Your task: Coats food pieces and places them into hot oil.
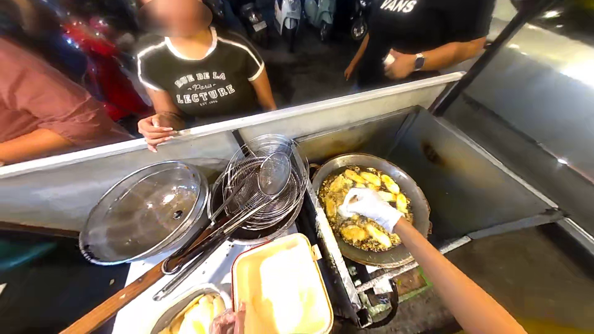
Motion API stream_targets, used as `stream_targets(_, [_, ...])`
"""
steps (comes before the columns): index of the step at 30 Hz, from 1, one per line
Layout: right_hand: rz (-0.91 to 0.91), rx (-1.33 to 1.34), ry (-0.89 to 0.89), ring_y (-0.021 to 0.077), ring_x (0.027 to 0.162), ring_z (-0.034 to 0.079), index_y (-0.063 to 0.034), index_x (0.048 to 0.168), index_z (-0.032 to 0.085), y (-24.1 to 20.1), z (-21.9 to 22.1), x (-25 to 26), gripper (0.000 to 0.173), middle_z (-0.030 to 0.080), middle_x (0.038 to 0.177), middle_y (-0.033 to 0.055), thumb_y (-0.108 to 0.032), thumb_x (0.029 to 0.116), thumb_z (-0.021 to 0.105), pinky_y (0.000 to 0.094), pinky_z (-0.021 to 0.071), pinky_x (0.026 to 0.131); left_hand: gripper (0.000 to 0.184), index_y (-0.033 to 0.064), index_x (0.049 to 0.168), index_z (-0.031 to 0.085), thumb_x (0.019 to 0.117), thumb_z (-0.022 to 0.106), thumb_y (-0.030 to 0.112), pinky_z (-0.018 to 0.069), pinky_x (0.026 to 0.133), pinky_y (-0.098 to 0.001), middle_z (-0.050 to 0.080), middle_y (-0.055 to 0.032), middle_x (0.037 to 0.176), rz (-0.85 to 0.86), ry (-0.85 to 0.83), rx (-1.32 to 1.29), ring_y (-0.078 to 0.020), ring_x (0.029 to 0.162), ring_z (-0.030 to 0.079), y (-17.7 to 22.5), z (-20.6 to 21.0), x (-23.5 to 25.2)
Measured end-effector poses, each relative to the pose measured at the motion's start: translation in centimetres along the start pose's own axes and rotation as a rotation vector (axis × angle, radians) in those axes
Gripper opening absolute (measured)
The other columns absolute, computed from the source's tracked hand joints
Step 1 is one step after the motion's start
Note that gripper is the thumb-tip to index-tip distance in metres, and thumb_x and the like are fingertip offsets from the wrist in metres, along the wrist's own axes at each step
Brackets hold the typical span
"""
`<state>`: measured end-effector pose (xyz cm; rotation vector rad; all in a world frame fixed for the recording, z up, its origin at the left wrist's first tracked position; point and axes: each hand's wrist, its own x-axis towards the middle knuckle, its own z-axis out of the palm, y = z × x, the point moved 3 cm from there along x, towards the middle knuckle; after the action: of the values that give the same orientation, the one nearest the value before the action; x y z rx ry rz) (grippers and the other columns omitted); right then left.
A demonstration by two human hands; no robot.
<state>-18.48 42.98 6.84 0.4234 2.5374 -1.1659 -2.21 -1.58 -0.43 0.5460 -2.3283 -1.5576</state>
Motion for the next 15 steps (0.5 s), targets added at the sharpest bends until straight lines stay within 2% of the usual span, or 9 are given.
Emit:
stream_targets(2, [0.127, -0.132, 0.003, 0.0319, 0.106, 0.07, -0.0123, 0.111, 0.075, 5.0, 3.3, 5.0, 0.026, 0.074, 0.11, 0.0141, -0.022, 0.0868, 0.078, 0.0572, 0.0538, 0.096, 0.023, -0.0041, 0.096, 0.065, 0.0915, 0.075, 0.016, 0.0568, 0.082, -0.031, 0.067, -0.011, 0.095, -0.011, 0.006, 0.025, -0.0135, 0.09, 0.065, 0.0, -0.1, 0.0])
stream_targets(4, [0.183, -0.246, -0.027, 0.0382, 0.119, 0.065, -0.0088, 0.119, 0.073, 9.1, 6.8, 8.6, 0.031, 0.07, 0.122, 0.0201, -0.024, 0.0923, 0.07, 0.0612, 0.0486, 0.104, 0.021, -0.0022, 0.095, 0.066, 0.0899, 0.076, 0.016, 0.057, 0.081, -0.0285, 0.067, -0.0095, 0.095, -0.017, 0.013, 0.033, -0.012, 0.089, 0.065, 0.2, -0.1, -0.1])
stream_targets(7, [0.203, -0.42, -0.181, 0.0416, 0.131, 0.057, -0.0044, 0.13, 0.067, 9.9, 9.5, 9.1, 0.036, 0.063, 0.135, 0.0247, -0.021, 0.0984, 0.064, 0.0613, 0.0423, 0.112, 0.019, 0.0037, 0.092, 0.069, 0.0871, 0.078, 0.019, 0.0577, 0.078, -0.028, 0.069, -0.0063, 0.094, -0.026, 0.049, 0.032, -0.0122, 0.087, 0.066, 0.5, 0.1, -0.5])
stream_targets(9, [0.154, -0.473, -0.162, 0.0429, 0.125, 0.06, -0.0043, 0.124, 0.07, 6.6, 9.1, 7.3, 0.032, 0.066, 0.13, 0.025, -0.021, 0.097, 0.065, 0.0634, 0.0455, 0.107, 0.018, 0.005, 0.091, 0.07, 0.0858, 0.079, 0.019, 0.0587, 0.076, -0.028, 0.069, -0.0052, 0.093, -0.024, 0.075, 0.011, -0.0126, 0.085, 0.067, 1.0, 0.1, -0.3])
stream_targets(11, [0.047, -0.446, -0.077, 0.0424, 0.12, 0.063, -0.0066, 0.121, 0.072, 1.1, 7.2, 3.2, 0.028, 0.069, 0.124, 0.0231, -0.022, 0.0998, 0.063, 0.064, 0.0478, 0.103, 0.018, 0.0054, 0.091, 0.07, 0.0853, 0.08, 0.019, 0.0594, 0.075, -0.0285, 0.069, -0.0051, 0.092, -0.041, 0.089, -0.002, -0.013, 0.085, 0.068, 1.3, 0.3, -0.3])
stream_targets(13, [-0.146, -0.382, 0.002, 0.0378, 0.11, 0.068, -0.0087, 0.112, 0.075, -3.8, 6.3, -1.4, 0.023, 0.073, 0.112, 0.0186, -0.026, 0.1001, 0.065, 0.0622, 0.0519, 0.097, 0.018, 0.0057, 0.091, 0.071, 0.0852, 0.081, 0.019, 0.0599, 0.076, -0.0288, 0.07, -0.005, 0.093, -0.066, 0.091, -0.01, -0.0126, 0.085, 0.068, 1.4, 0.3, -0.3])
stream_targets(15, [-0.353, -0.359, -0.07, 0.0295, 0.1, 0.071, -0.0111, 0.105, 0.076, -7.5, 8.0, -5.1, 0.02, 0.074, 0.103, 0.0117, -0.028, 0.0978, 0.068, 0.0565, 0.0566, 0.09, 0.019, 0.0065, 0.093, 0.071, 0.0854, 0.081, 0.021, 0.06, 0.077, -0.0287, 0.07, -0.0045, 0.094, -0.084, 0.083, 0.003, -0.0117, 0.085, 0.068, 1.3, 0.1, -0.3])
